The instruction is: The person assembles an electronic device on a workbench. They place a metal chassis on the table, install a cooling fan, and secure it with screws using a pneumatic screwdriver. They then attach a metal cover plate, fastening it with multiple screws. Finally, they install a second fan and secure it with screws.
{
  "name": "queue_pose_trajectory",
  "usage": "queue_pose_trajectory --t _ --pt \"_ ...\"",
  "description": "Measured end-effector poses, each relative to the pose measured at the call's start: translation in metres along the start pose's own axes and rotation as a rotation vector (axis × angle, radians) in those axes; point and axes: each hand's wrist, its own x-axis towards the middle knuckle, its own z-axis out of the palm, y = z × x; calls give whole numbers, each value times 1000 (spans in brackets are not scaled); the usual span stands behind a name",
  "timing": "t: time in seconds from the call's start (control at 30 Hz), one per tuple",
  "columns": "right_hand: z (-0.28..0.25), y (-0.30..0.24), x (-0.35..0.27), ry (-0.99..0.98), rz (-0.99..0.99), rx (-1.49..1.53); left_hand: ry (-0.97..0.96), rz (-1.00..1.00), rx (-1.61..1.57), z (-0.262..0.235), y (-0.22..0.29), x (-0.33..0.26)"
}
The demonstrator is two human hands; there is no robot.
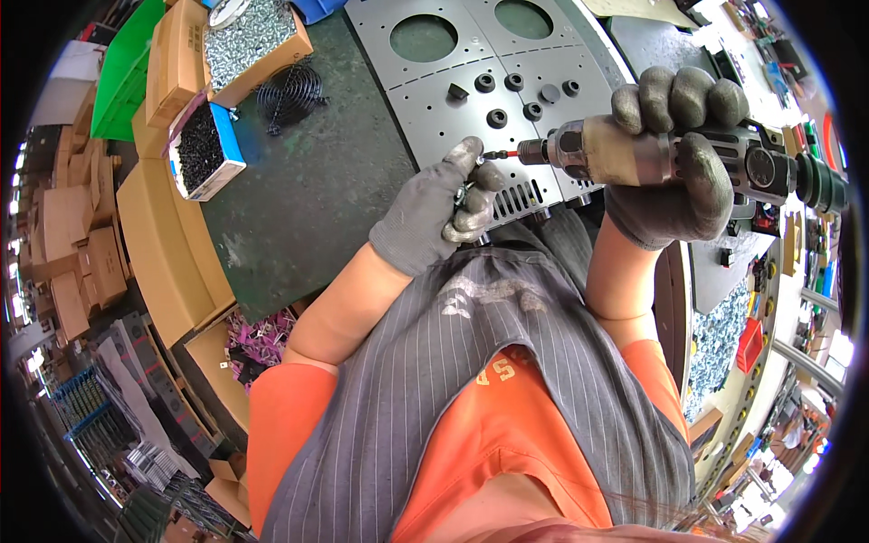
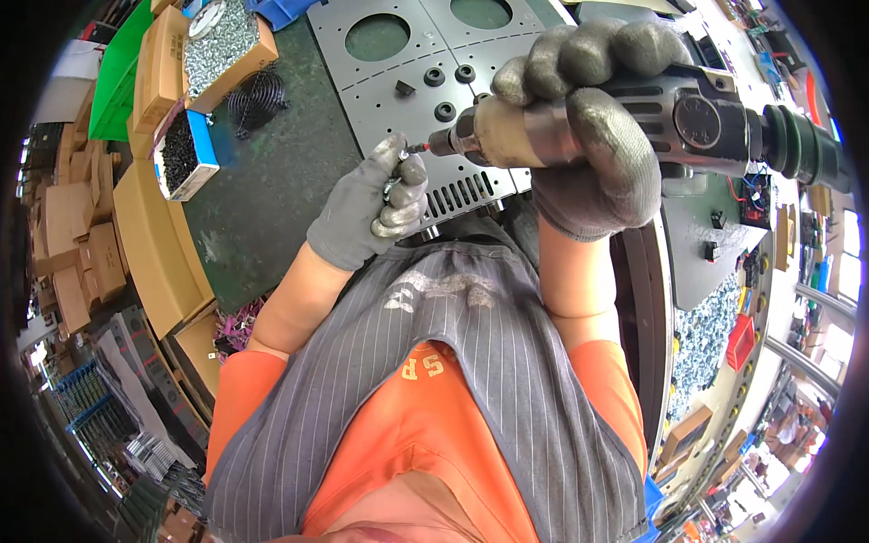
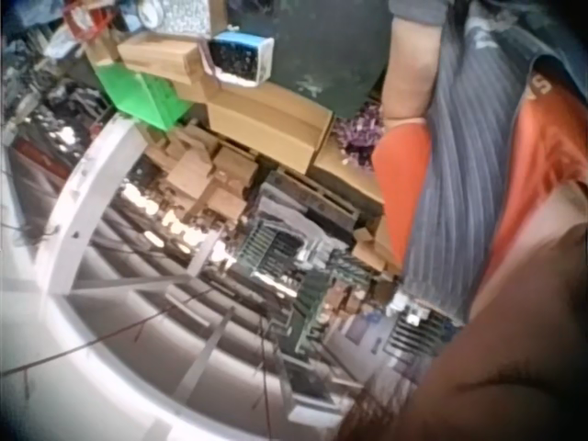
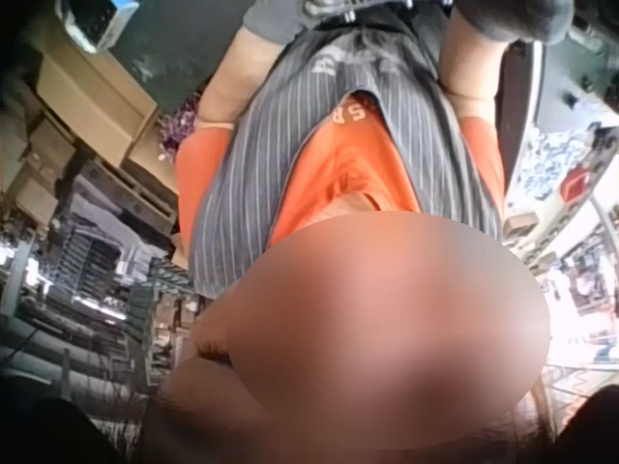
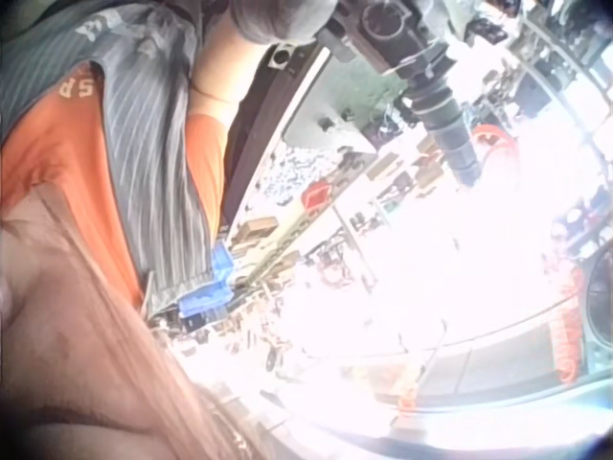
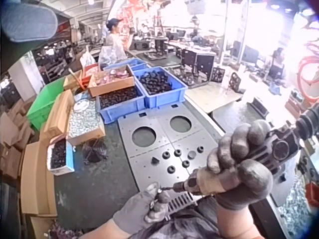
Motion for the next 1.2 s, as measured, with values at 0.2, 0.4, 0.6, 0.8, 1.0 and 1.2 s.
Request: queue_pose_trajectory --t 0.2,0.4,0.6,0.8,1.0,1.2 --pt "10 -3 -4 -47 -10 -15 113 -67 30 7 -2 7" --pt "8 -5 -4 122 27 109 189 61 472 17 -1 2" --pt "-9 21 -10 -41 118 393 -80 450 939 11 -2 -2" --pt "-34 19 -6 -130 142 520 -81 68 650 20 0 0" --pt "-43 19 -7 38 158 255 229 814 1619 -36 51 31" --pt "-35 29 -5 100 233 224 365 699 2032 -36 80 70"
